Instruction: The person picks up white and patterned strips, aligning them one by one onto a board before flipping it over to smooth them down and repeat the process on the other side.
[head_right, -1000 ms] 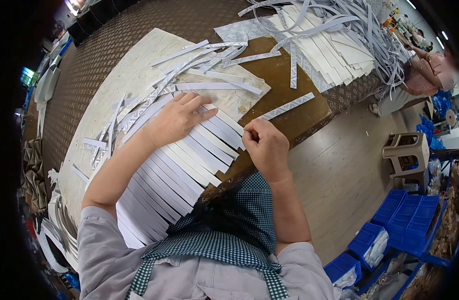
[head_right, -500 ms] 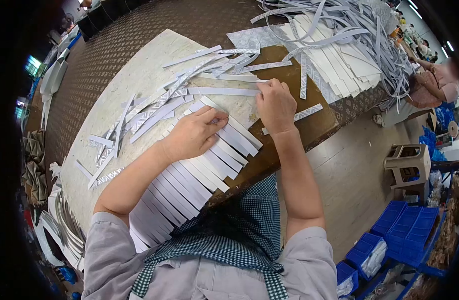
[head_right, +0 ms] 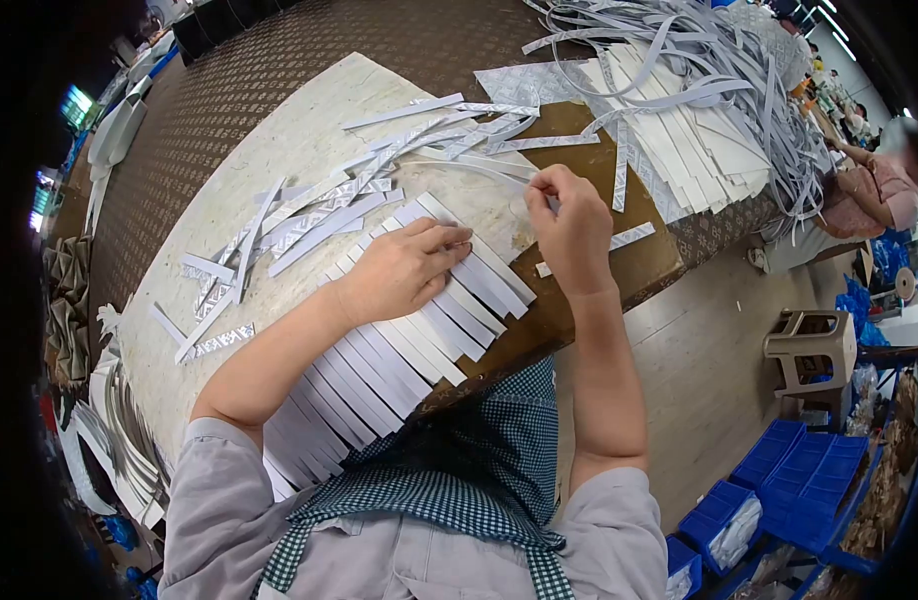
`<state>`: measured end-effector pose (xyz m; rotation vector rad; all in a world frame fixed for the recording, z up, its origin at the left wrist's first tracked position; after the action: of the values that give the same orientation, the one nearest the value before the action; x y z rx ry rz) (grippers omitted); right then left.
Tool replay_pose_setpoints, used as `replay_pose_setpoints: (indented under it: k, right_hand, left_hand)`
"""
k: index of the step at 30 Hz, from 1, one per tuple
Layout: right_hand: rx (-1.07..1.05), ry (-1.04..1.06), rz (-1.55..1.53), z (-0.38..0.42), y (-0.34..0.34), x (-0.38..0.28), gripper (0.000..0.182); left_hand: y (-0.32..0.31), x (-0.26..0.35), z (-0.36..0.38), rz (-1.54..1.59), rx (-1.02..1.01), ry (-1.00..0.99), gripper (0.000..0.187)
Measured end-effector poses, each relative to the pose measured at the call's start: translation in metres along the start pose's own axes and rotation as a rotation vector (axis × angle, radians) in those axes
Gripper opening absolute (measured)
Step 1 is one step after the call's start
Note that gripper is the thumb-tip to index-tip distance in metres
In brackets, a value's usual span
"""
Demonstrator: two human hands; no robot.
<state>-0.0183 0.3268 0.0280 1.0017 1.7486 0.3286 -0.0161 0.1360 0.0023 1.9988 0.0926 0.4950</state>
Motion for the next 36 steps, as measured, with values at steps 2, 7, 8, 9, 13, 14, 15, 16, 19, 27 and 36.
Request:
replay_pose_setpoints:
  k: [2, 7, 8, 9, 13, 14, 15, 16, 19, 27, 36]
  right_hand:
    - [0.058, -0.082, -0.145, 0.008, 0.017, 0.008, 0.009]
    - [0.047, -0.162, -0.202, 0.037, 0.031, 0.026, 0.011]
    - [0.047, -0.187, -0.201, 0.044, 0.032, 0.027, 0.011]
    - [0.046, -0.214, -0.201, 0.050, 0.033, 0.030, 0.011]
    - [0.056, -0.286, -0.407, 0.068, 0.022, 0.046, 0.011]
    - [0.065, -0.302, -0.453, 0.070, 0.019, 0.046, 0.010]
    - [0.073, -0.320, -0.500, 0.072, 0.016, 0.045, 0.010]
    - [0.081, -0.337, -0.547, 0.074, 0.013, 0.045, 0.010]
    - [0.098, -0.350, -0.608, 0.078, 0.008, 0.047, 0.009]
    - [0.117, -0.361, -0.612, 0.081, 0.010, 0.045, 0.009]
    - [0.079, -0.328, -0.420, 0.081, 0.001, 0.028, 0.006]
  left_hand:
    - [0.001, 0.001, 0.004, 0.017, 0.016, 0.015, 0.036]
    - [0.026, -0.010, 0.007, 0.238, 0.120, 0.097, 0.032]
    - [0.031, -0.019, 0.008, 0.255, 0.156, 0.145, 0.037]
    - [0.037, -0.030, 0.009, 0.249, 0.204, 0.202, 0.036]
    - [0.045, -0.076, -0.003, 0.199, 0.231, 0.411, 0.030]
    - [0.044, -0.087, -0.008, 0.170, 0.205, 0.451, 0.029]
    - [0.043, -0.091, -0.015, 0.149, 0.204, 0.423, 0.026]
    - [0.040, -0.096, -0.021, 0.157, 0.174, 0.419, 0.026]
    - [0.028, -0.105, -0.036, 0.169, 0.079, 0.403, 0.026]
    - [0.007, -0.103, -0.064, 0.218, -0.193, 0.397, 0.017]
    - [0.011, -0.130, -0.063, 0.365, -0.203, 0.449, 0.015]
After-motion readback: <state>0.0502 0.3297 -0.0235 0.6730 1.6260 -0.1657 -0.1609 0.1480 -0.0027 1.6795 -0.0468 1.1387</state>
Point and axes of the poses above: each hand's wrist, its own z-axis away from the middle knuckle, its own y-axis out of the back of the hand, x = y × z, the point moved 8 cm from there along -z, towards the middle knuckle, and after that the axes turned 1 degree about y, right-handed, at the moved point
